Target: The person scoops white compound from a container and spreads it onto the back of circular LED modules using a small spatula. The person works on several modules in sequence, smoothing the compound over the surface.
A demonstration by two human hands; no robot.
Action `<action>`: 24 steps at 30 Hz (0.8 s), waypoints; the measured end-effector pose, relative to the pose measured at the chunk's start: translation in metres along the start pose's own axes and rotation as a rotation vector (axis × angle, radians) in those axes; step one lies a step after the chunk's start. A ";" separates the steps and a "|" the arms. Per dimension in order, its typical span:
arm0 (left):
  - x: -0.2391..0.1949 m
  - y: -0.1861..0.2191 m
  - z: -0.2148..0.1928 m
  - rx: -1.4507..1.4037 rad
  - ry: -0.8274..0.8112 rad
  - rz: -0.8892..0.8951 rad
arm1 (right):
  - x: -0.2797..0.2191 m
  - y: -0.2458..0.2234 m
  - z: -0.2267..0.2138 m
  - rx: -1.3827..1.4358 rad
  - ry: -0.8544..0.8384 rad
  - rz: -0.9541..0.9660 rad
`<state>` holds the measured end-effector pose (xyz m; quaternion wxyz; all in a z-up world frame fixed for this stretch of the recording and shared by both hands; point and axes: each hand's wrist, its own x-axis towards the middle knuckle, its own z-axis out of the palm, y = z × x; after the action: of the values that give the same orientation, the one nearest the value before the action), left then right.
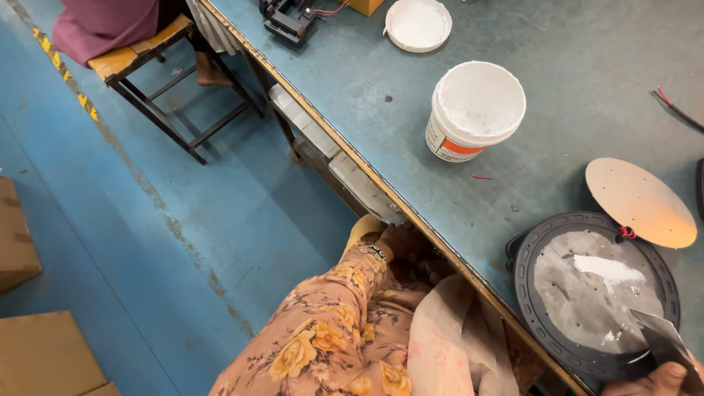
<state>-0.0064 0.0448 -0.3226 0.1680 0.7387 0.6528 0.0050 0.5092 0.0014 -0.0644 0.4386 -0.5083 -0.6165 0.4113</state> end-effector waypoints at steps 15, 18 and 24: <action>-0.021 -0.001 -0.026 0.164 -0.163 0.029 | -0.023 -0.078 0.104 0.275 0.367 -0.575; -0.027 0.010 -0.033 0.150 -0.212 0.009 | -0.018 -0.062 0.091 0.246 0.450 -0.643; -0.020 0.031 -0.034 0.096 -0.179 0.002 | -0.017 -0.071 0.094 0.305 0.375 -0.621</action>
<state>0.0126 0.0312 -0.2787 0.1900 0.7442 0.6337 -0.0922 0.4016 -0.0310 -0.0252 0.7179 -0.2929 -0.5818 0.2458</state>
